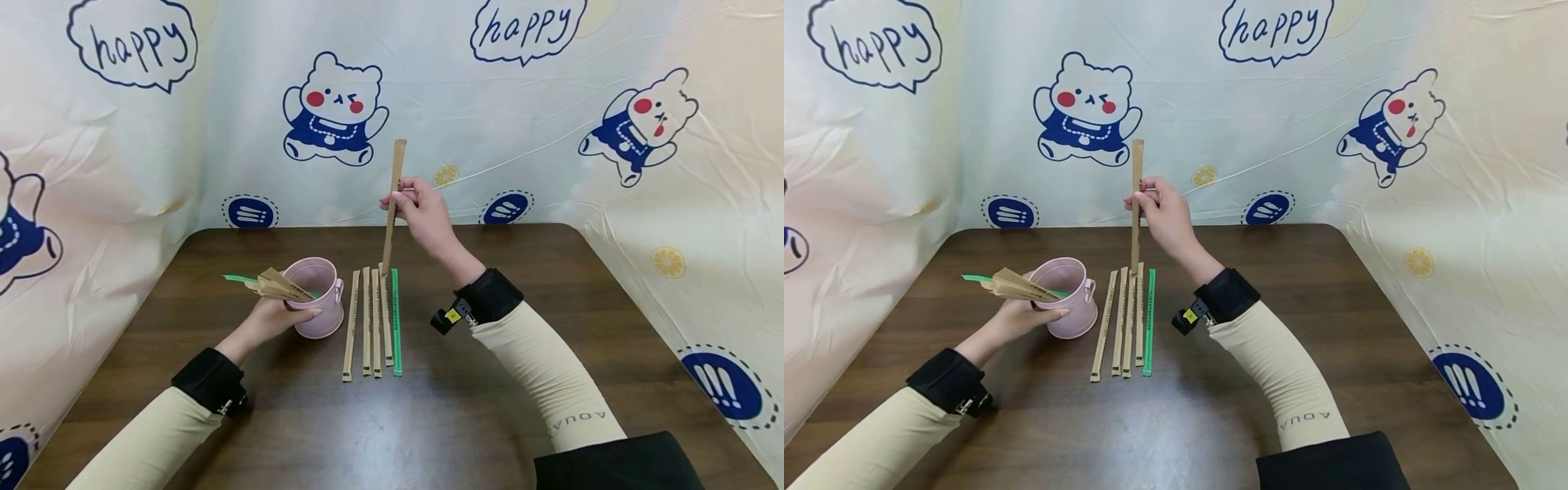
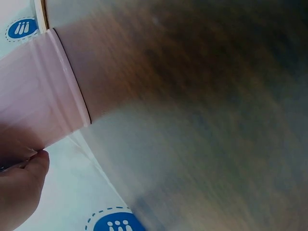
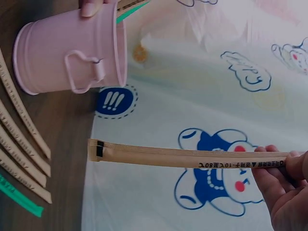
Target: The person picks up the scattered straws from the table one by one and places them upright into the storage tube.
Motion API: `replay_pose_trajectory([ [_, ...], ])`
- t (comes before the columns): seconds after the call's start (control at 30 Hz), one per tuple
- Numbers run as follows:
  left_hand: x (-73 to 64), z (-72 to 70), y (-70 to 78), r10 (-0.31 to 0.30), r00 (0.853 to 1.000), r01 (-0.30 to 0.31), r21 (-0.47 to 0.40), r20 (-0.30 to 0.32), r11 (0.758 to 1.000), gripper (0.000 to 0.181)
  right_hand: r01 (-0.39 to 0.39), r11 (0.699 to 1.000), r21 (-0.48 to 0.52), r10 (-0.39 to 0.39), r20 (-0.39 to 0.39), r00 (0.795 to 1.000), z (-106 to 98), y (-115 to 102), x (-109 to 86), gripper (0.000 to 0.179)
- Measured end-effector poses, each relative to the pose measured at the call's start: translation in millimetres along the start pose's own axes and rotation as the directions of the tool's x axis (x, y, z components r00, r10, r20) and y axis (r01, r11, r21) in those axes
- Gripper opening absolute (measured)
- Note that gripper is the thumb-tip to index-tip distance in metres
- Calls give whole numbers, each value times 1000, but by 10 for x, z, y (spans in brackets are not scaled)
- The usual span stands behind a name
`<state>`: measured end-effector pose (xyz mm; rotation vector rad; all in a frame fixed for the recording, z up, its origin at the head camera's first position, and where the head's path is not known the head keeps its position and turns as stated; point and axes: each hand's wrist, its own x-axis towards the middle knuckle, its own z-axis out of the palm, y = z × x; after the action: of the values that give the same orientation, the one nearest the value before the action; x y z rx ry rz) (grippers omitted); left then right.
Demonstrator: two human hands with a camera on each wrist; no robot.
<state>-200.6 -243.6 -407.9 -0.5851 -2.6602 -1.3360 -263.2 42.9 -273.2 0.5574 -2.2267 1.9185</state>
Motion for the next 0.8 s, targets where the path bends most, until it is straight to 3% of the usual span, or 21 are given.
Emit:
replay_pose_trajectory([
  [0.17, 19, -6, -10, 12, 1000, -12, 3, 2, 1000, 36, 119, 993, 12, -118, -65, 991, 43, -117, -18, 23],
  [0.3, 29, -1, -15, 46, 999, -46, 10, 4, 999, 35, 239, 971, 16, -235, -121, 964, 130, -179, -47, 23],
  [0.43, 29, 10, -11, 35, 999, -35, -2, 17, 999, 36, 319, 946, 55, -308, -155, 939, 236, -226, -93, 20],
  [0.6, 26, -5, 3, 19, 1000, -19, -2, 17, 1000, 38, 361, 928, 87, -347, -142, 927, 385, -273, -148, 20],
  [0.8, 14, -3, -16, 44, 999, -44, 7, 6, 999, 36, 355, 926, 126, -349, -66, 935, 597, -273, -270, 17],
])
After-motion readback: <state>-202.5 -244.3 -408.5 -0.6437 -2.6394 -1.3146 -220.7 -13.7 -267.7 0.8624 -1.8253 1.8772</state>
